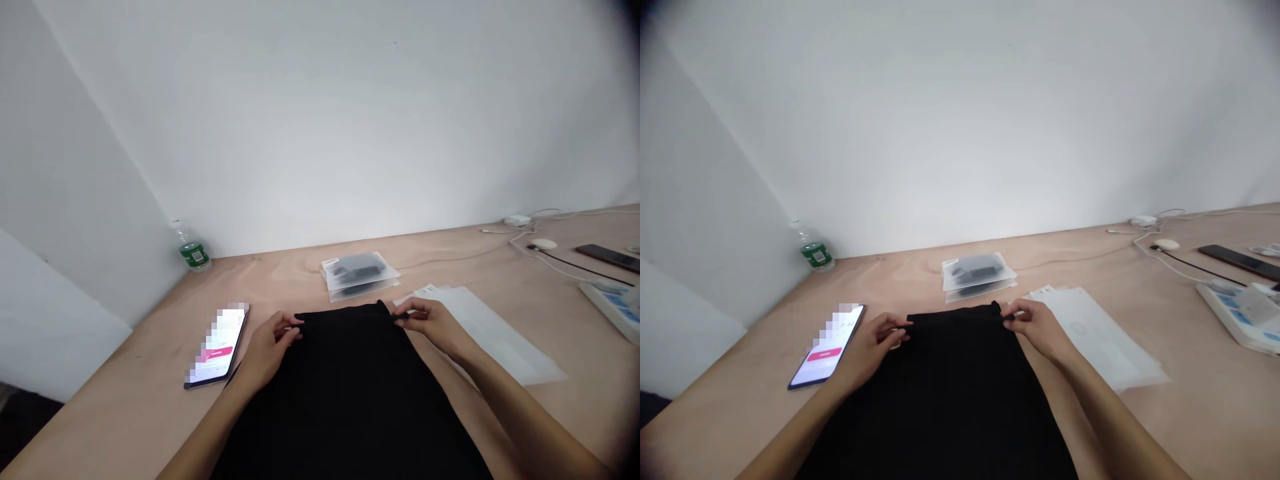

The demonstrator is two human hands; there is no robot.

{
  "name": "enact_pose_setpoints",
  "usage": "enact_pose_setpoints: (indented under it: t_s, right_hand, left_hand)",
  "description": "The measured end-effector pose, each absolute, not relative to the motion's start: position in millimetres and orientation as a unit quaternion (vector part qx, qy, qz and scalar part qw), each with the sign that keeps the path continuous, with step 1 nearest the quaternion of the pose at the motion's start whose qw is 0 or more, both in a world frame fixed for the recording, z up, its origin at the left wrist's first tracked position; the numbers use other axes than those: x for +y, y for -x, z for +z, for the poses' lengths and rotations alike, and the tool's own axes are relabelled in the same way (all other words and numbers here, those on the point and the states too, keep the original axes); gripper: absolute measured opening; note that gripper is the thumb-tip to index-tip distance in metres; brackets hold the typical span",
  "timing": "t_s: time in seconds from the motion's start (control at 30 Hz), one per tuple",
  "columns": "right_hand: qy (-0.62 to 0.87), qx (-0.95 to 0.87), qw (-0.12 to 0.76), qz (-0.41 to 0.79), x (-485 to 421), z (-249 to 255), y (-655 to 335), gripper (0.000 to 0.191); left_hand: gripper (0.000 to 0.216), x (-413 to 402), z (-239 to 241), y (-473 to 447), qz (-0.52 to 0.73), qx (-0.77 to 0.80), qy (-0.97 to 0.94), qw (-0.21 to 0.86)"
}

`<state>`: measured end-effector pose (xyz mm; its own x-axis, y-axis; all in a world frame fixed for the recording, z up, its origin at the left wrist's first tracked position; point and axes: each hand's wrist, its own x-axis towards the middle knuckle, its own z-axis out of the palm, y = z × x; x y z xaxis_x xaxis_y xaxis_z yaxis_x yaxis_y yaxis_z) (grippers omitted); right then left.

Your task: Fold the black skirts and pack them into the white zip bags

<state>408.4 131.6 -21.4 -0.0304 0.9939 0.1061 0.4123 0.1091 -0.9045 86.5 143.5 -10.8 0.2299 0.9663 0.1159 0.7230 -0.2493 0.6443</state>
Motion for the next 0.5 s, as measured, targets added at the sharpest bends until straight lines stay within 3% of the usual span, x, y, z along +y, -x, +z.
enact_pose_setpoints:
  t_s: [0.1, 0.17, 0.37, 0.5]
  right_hand:
    - [0.539, -0.649, 0.409, 0.348, 104, -27, -412, 0.007]
    - [0.524, -0.697, 0.391, 0.293, 92, -36, -412, 0.016]
    - [0.499, -0.800, 0.317, 0.100, 74, -44, -412, 0.037]
    - [0.503, -0.818, 0.270, 0.070, 37, -31, -417, 0.033]
  left_hand:
    - [0.014, 119, -11, -76, 0.268, 0.519, -0.774, 0.244]
    - [0.014, 108, -16, -72, 0.257, 0.489, -0.803, 0.222]
    - [0.019, 91, -18, -70, 0.195, 0.420, -0.883, 0.075]
    - [0.022, 60, -8, -51, 0.176, 0.406, -0.896, 0.041]
